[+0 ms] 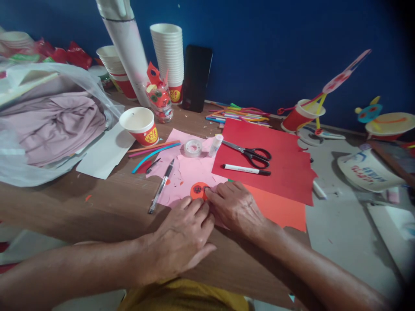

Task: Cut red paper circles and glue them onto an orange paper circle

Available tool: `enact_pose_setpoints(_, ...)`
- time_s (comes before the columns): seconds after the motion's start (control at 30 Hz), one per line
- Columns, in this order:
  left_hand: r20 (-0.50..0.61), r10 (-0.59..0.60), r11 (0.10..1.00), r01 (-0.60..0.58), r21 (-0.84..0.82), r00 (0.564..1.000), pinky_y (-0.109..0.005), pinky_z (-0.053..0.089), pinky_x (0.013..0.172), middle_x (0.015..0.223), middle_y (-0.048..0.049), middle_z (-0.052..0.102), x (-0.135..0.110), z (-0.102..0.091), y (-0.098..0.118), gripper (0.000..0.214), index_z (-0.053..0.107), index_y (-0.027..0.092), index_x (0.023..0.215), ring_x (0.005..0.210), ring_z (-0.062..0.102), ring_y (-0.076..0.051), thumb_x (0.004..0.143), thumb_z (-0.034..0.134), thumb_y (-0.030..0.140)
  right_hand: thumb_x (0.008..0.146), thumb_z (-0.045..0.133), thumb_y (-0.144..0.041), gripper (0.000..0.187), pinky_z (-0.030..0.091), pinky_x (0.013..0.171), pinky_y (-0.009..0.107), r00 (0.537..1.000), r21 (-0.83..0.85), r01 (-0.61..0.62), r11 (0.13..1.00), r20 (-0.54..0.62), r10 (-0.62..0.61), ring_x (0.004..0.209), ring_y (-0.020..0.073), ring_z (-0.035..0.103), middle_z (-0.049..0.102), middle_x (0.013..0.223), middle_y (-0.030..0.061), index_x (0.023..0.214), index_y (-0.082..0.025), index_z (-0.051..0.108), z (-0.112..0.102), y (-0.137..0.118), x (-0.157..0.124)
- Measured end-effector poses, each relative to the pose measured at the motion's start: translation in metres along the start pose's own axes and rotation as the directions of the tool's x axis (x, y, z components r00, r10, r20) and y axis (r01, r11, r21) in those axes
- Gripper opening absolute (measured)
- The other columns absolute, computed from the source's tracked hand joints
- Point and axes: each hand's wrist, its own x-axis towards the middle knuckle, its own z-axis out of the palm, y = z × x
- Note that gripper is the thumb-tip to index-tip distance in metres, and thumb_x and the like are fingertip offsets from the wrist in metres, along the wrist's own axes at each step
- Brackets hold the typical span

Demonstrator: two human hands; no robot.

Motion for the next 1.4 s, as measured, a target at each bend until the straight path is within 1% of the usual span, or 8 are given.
enact_pose_setpoints(0.27, -0.009, 0.007, 1.000, -0.007, -0.006, 1.000, -0.041, 0.031, 0.085, 0.102, -0.0105, 0.062, 0.000, -0.001, 0.000, 0.040, 0.059, 0.013, 0.102, 0.098, 0.048, -0.027, 0.085, 0.044, 0.046, 0.080, 0.050, -0.025, 0.021, 0.028, 0.064, 0.034, 1.000, 0.014, 0.006, 1.000, 0.002, -0.006, 0.068, 0.0215, 0.046, 0.057, 0.073, 0.0053, 0.095, -0.016, 0.061, 0.000, -0.001, 0.000)
enact_pose_setpoints(0.37, -0.024, 0.004, 1.000, -0.004, -0.005, 1.000, -0.041, 0.031, 0.086, 0.103, -0.0101, 0.062, -0.001, -0.001, 0.000, 0.040, 0.059, 0.013, 0.102, 0.098, 0.049, -0.027, 0.085, 0.045, 0.046, 0.081, 0.049, -0.024, 0.020, 0.030, 0.063, 0.034, 0.999, 0.076, -0.017, 0.997, -0.039, 0.020, 0.067, 0.0214, 0.047, 0.057, 0.071, 0.0057, 0.093, -0.016, 0.062, 0.001, 0.000, -0.001)
enact_pose_setpoints(0.5, -0.057, 0.000, 1.000, 0.001, 0.014, 0.998, -0.040, 0.032, 0.084, 0.110, -0.0121, 0.060, -0.002, 0.001, -0.001, 0.043, 0.057, 0.012, 0.107, 0.099, 0.049, -0.027, 0.085, 0.044, 0.047, 0.084, 0.044, -0.016, 0.023, 0.038, 0.065, 0.031, 0.979, 0.323, -0.106, 0.940, -0.132, 0.155, 0.069, 0.0192, 0.053, 0.060, 0.073, 0.0057, 0.098, -0.014, 0.061, 0.002, 0.007, -0.004)
enact_pose_setpoints(0.6, -0.050, 0.001, 1.000, -0.001, 0.013, 0.999, -0.040, 0.031, 0.084, 0.116, -0.0131, 0.058, -0.002, 0.002, -0.002, 0.043, 0.056, 0.013, 0.108, 0.102, 0.048, -0.027, 0.086, 0.043, 0.047, 0.084, 0.046, -0.014, 0.023, 0.042, 0.069, 0.028, 0.928, 0.496, -0.187, 0.848, -0.194, 0.318, 0.074, 0.0174, 0.057, 0.064, 0.082, 0.0060, 0.102, -0.014, 0.060, 0.002, 0.016, -0.005)
enact_pose_setpoints(0.67, -0.048, 0.000, 1.000, 0.000, 0.011, 0.999, -0.040, 0.031, 0.085, 0.119, -0.0131, 0.056, -0.002, 0.003, -0.003, 0.043, 0.056, 0.013, 0.108, 0.103, 0.048, -0.027, 0.086, 0.042, 0.047, 0.084, 0.047, -0.014, 0.020, 0.042, 0.069, 0.029, 0.899, 0.537, -0.214, 0.816, -0.218, 0.379, 0.075, 0.0173, 0.057, 0.064, 0.083, 0.0056, 0.098, -0.015, 0.061, 0.002, 0.021, -0.005)
enact_pose_setpoints(0.93, -0.068, -0.006, 1.000, 0.007, 0.017, 0.998, -0.040, 0.030, 0.084, 0.118, -0.0127, 0.057, -0.003, 0.003, -0.002, 0.041, 0.056, 0.013, 0.106, 0.101, 0.048, -0.026, 0.087, 0.041, 0.046, 0.078, 0.049, -0.008, 0.023, 0.036, 0.067, 0.032, 0.958, 0.365, -0.121, 0.923, -0.201, 0.205, 0.069, 0.0176, 0.054, 0.058, 0.070, 0.0037, 0.092, -0.016, 0.066, 0.006, 0.019, -0.005)
enact_pose_setpoints(1.13, -0.058, 0.000, 1.000, 0.000, 0.001, 0.998, -0.040, 0.031, 0.082, 0.111, -0.0117, 0.059, -0.001, 0.002, -0.002, 0.040, 0.057, 0.013, 0.105, 0.099, 0.049, -0.026, 0.087, 0.042, 0.045, 0.082, 0.046, -0.009, 0.024, 0.032, 0.066, 0.032, 0.968, 0.249, -0.049, 0.967, -0.228, 0.108, 0.071, 0.0174, 0.053, 0.058, 0.071, 0.0044, 0.091, -0.018, 0.067, 0.006, 0.014, -0.003)
enact_pose_setpoints(1.4, -0.056, 0.005, 1.000, -0.004, 0.003, 0.998, -0.040, 0.031, 0.082, 0.109, -0.0117, 0.060, -0.002, 0.001, -0.003, 0.039, 0.057, 0.013, 0.105, 0.099, 0.049, -0.026, 0.087, 0.042, 0.045, 0.087, 0.043, -0.018, 0.023, 0.029, 0.065, 0.033, 0.983, 0.163, -0.029, 0.986, -0.174, 0.058, 0.069, 0.0178, 0.049, 0.056, 0.069, 0.0041, 0.088, -0.018, 0.066, 0.004, 0.009, -0.001)
